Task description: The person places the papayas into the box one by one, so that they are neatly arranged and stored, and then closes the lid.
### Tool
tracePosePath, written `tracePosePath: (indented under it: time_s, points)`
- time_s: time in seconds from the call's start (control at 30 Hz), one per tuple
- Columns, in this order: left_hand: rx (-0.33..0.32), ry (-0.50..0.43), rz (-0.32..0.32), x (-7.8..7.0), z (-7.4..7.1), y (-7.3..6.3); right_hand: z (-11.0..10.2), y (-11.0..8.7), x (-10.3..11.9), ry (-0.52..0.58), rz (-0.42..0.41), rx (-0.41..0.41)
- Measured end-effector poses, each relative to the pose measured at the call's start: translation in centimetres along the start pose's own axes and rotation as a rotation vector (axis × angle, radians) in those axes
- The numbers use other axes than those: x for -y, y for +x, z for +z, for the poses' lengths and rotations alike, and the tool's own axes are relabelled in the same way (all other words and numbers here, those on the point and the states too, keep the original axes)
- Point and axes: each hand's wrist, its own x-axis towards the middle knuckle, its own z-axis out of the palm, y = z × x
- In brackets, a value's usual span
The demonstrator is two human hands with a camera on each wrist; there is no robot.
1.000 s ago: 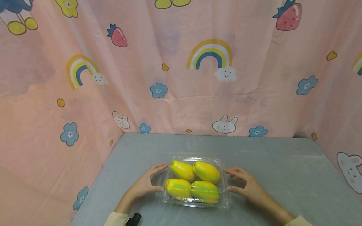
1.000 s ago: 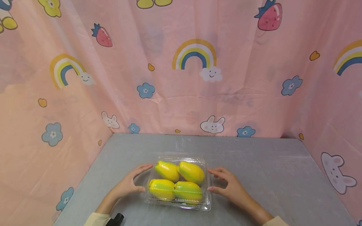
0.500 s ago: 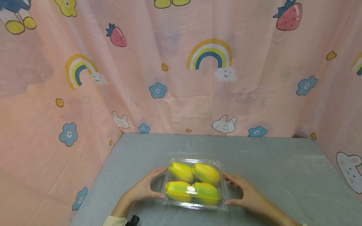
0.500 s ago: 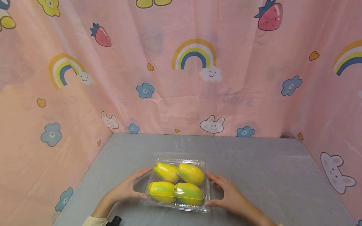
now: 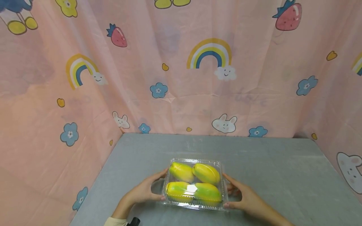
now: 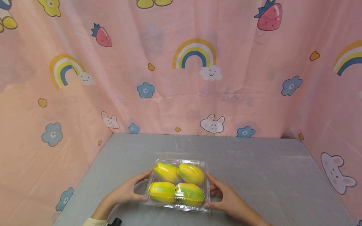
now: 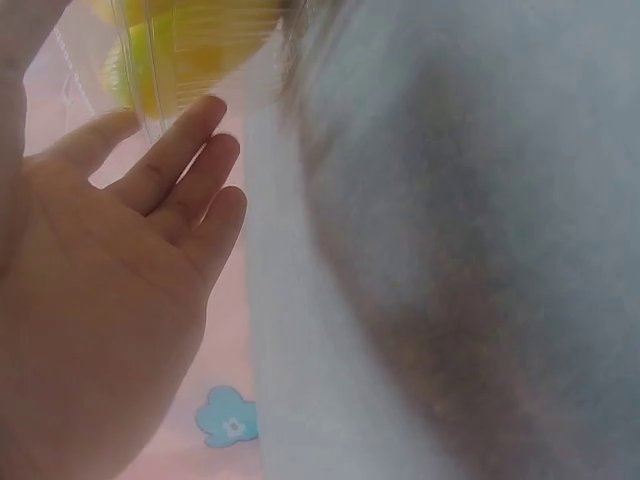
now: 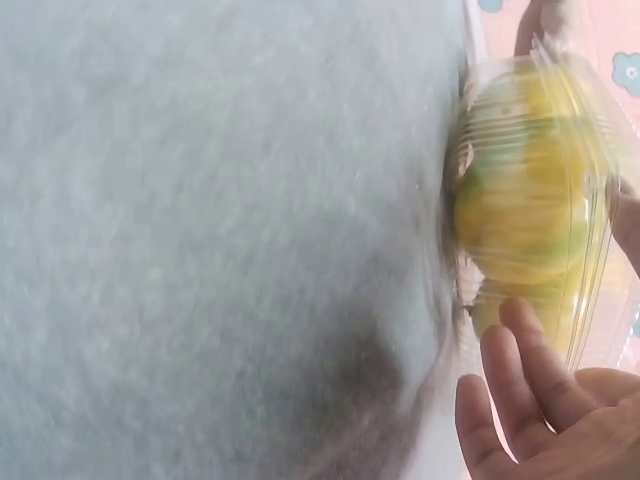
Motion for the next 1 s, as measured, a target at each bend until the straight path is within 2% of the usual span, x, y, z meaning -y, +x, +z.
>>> tracePosePath:
  time_s: [0.17, 0.27, 0.37, 0.63, 1.0]
  points:
    - [0.024, -0.028, -0.019, -0.23, 0.14, -0.09, 0.25, 0.00, -0.36, 0.167, -0.034, 0.072]
    - [0.042, -0.061, 0.003, -0.13, 0.27, -0.01, 0.46, -0.20, -0.58, 0.263, -0.078, 0.117]
    - [0.069, -0.131, 0.025, 0.08, 0.44, 0.04, 0.65, -0.35, -0.69, 0.337, -0.098, 0.153]
    - [0.127, -0.284, 0.017, 0.12, 0.77, -0.14, 0.78, -0.41, -0.55, 0.457, -0.056, 0.224]
    - [0.184, -0.354, -0.008, -0.35, 0.92, -0.21, 0.93, -0.41, -0.42, 0.570, -0.046, 0.278]
